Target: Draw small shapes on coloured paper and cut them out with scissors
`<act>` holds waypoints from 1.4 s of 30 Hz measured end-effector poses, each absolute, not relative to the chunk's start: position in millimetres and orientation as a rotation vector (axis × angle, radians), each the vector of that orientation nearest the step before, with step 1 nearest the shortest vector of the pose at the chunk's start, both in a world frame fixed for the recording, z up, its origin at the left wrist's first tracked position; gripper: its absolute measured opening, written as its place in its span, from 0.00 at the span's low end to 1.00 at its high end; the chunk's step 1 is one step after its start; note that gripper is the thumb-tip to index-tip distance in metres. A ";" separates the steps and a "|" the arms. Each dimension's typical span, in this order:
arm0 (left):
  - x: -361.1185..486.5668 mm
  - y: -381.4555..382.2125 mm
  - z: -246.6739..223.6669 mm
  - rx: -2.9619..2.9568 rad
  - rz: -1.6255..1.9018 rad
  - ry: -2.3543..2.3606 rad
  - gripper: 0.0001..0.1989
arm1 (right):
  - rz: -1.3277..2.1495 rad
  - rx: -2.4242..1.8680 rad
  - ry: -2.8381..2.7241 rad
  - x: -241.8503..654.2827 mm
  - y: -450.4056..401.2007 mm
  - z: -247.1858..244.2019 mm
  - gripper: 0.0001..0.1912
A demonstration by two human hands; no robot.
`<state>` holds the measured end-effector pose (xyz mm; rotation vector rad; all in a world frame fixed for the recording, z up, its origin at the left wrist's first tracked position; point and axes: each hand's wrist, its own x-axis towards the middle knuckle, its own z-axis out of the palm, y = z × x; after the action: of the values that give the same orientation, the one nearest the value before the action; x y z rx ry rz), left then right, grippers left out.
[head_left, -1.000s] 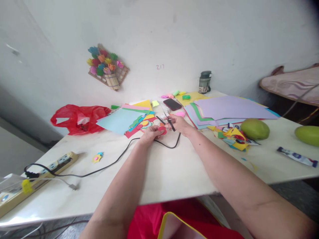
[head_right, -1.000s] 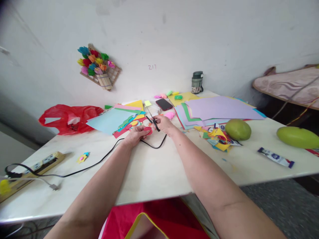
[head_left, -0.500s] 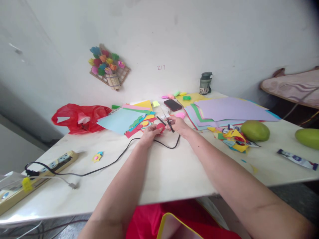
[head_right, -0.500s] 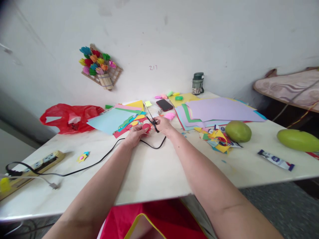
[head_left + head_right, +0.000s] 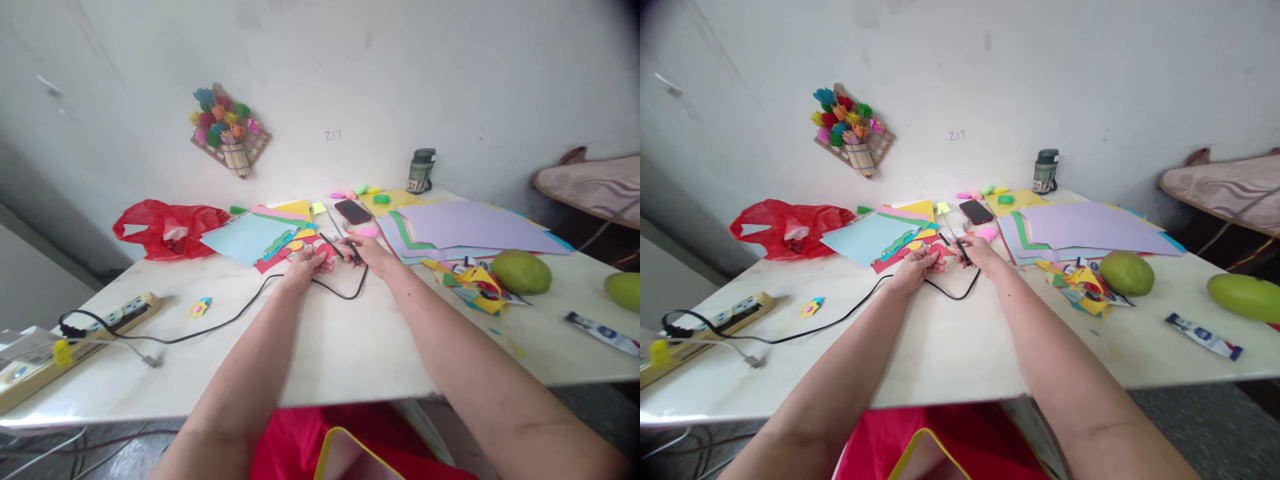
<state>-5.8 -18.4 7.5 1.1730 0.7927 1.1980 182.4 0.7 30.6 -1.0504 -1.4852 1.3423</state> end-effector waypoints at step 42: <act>-9.0 -14.7 8.7 0.960 1.388 0.804 0.11 | 1.478 -1.023 -1.936 187.1 -3.8 29.6 0.14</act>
<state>-9.0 -14.7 8.7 0.9597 0.8039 1.3877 187.1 -3.8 29.6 -1.0234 -1.9365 1.4776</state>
